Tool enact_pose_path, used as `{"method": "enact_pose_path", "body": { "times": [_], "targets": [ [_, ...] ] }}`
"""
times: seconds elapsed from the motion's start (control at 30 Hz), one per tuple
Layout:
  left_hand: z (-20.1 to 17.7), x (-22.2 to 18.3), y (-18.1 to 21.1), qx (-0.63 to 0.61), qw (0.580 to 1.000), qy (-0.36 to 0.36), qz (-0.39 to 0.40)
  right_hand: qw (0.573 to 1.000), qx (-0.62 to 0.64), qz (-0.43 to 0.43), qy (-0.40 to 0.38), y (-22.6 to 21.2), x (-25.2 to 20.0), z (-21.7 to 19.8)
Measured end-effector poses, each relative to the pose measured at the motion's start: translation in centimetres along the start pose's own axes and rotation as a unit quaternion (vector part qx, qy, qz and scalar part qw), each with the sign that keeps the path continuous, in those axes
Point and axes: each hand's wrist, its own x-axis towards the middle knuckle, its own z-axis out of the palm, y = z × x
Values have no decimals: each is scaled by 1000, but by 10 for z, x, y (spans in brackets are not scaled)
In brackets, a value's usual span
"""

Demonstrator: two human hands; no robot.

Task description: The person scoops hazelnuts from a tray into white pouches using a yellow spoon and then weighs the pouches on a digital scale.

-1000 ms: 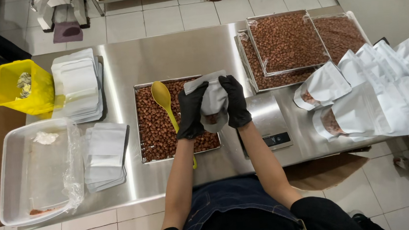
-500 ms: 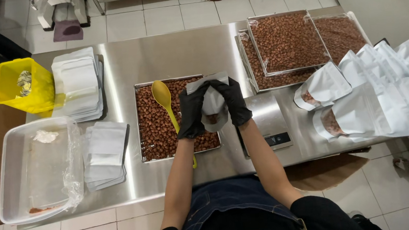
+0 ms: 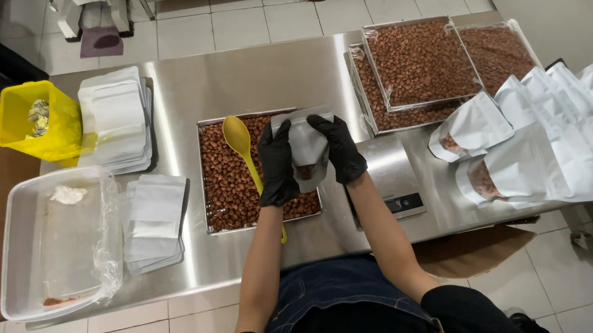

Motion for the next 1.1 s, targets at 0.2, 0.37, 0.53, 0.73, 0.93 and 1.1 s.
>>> {"method": "enact_pose_path", "body": {
  "times": [0.2,0.37,0.53,0.73,0.93,1.1],
  "targets": [
    [-11,6,15,43,992,-116,-28,998,21,54,16,-9,1,5],
    [50,-21,64,149,987,-57,-10,999,17,16,22,-52,-33,28],
    [57,-17,85,190,977,18,-90,1000,25,-6,16,-48,-38,29],
    [57,-27,94,117,992,13,-47,993,-73,-82,-41,10,-4,0],
    [22,-14,77,292,945,-146,29,944,-232,-230,-34,53,19,-29],
    [14,-16,68,404,901,-124,99,904,-372,-212,11,60,15,-33]
  ]
}}
